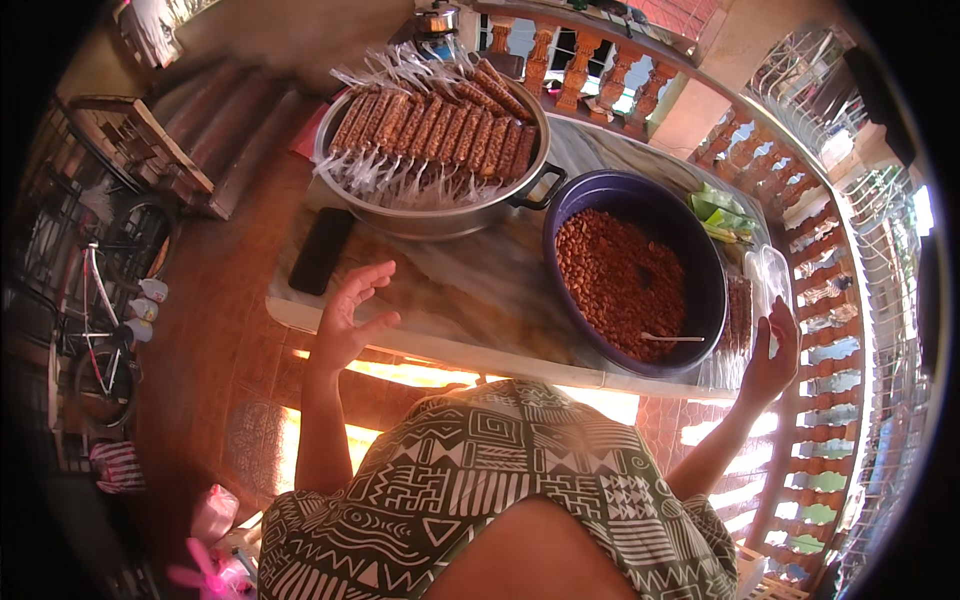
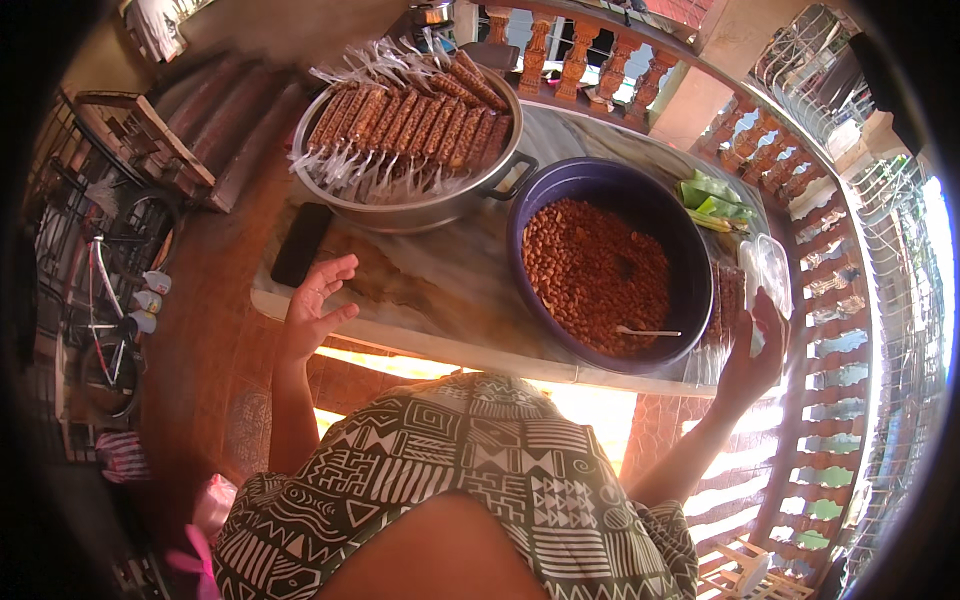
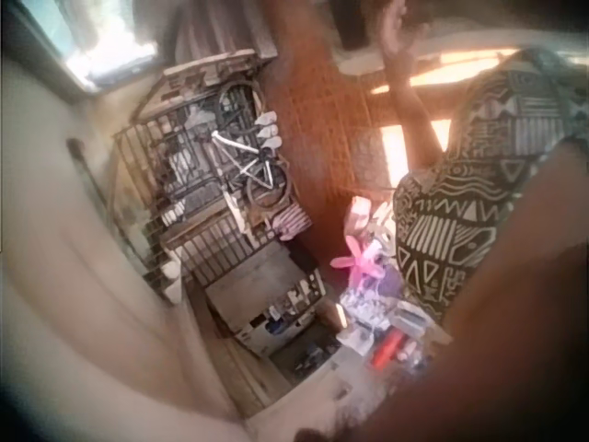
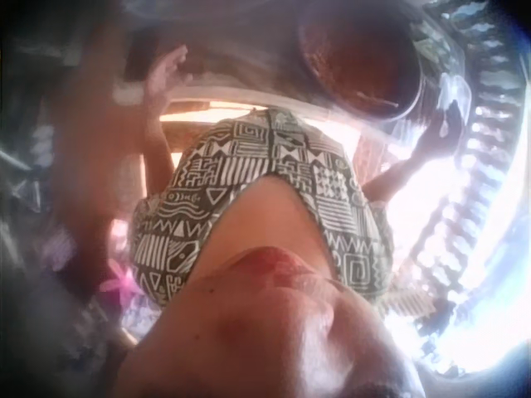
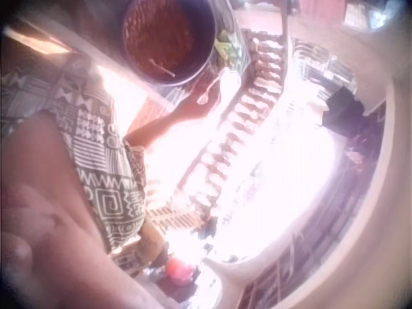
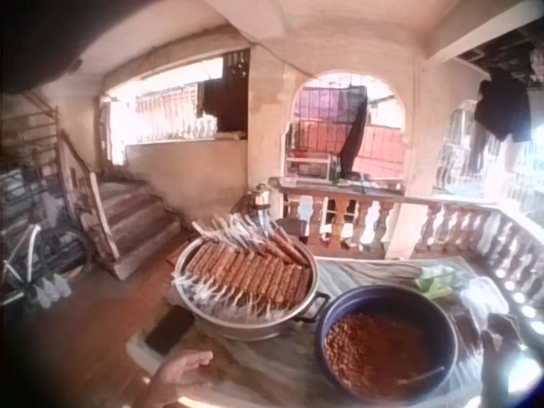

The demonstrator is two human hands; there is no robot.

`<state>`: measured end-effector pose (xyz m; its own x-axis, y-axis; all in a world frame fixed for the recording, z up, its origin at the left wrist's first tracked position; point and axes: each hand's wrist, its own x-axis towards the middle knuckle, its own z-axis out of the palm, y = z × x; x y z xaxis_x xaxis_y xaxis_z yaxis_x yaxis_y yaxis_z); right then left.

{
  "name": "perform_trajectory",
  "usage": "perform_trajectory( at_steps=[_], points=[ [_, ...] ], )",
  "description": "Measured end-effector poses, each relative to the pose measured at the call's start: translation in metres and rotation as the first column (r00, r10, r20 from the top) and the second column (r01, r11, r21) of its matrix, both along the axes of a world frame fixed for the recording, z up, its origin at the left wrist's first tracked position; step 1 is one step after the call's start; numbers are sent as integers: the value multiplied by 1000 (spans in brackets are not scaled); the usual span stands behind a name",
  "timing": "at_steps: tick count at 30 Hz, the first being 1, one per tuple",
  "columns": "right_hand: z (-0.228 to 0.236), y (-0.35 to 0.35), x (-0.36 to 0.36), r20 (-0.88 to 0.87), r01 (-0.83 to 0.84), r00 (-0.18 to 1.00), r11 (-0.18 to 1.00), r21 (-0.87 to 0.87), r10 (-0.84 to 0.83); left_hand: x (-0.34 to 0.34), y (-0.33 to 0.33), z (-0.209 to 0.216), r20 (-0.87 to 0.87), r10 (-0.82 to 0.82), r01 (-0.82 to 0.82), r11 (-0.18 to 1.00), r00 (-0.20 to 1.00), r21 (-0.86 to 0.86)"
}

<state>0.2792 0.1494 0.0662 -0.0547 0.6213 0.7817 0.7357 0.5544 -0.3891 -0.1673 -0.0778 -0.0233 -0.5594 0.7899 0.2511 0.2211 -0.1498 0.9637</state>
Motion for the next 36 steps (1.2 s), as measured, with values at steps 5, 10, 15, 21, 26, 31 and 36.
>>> perform_trajectory(
  at_steps=[5, 10, 15, 21, 26, 31, 36],
  points=[
    [1, -11, 27, -170, 21, 984, 988, -151, -47, 25, 4, -42, 395, -325, 368, 929, 859, -36],
    [0, -25, 32, -86, 156, 979, 950, -271, -185, 55, 28, -32, 137, -327, 342, 932, 935, -115],
    [-32, -41, 98, -63, 148, 982, 927, -345, -180, -29, 70, 44, -508, 35, -53, 998, 861, -21],
    [-27, -20, 118, 32, 145, 989, 955, -257, -141, -130, 172, 41, -388, -726, -365, 201, 568, -909],
    [-29, -20, 118, 54, 175, 984, 869, -463, -170, -94, 202, 49, -233, -764, -311, 45, 602, -949],
    [-43, -17, 134, 47, 147, 989, 882, -448, -141, -114, 223, -5, -75, -798, -97, 21, 597, -995],
    [-44, -12, 136, 18, 91, 995, 871, -483, -94, -133, 222, -18, -36, -840, -7, 38, 541, -999]
  ],
)
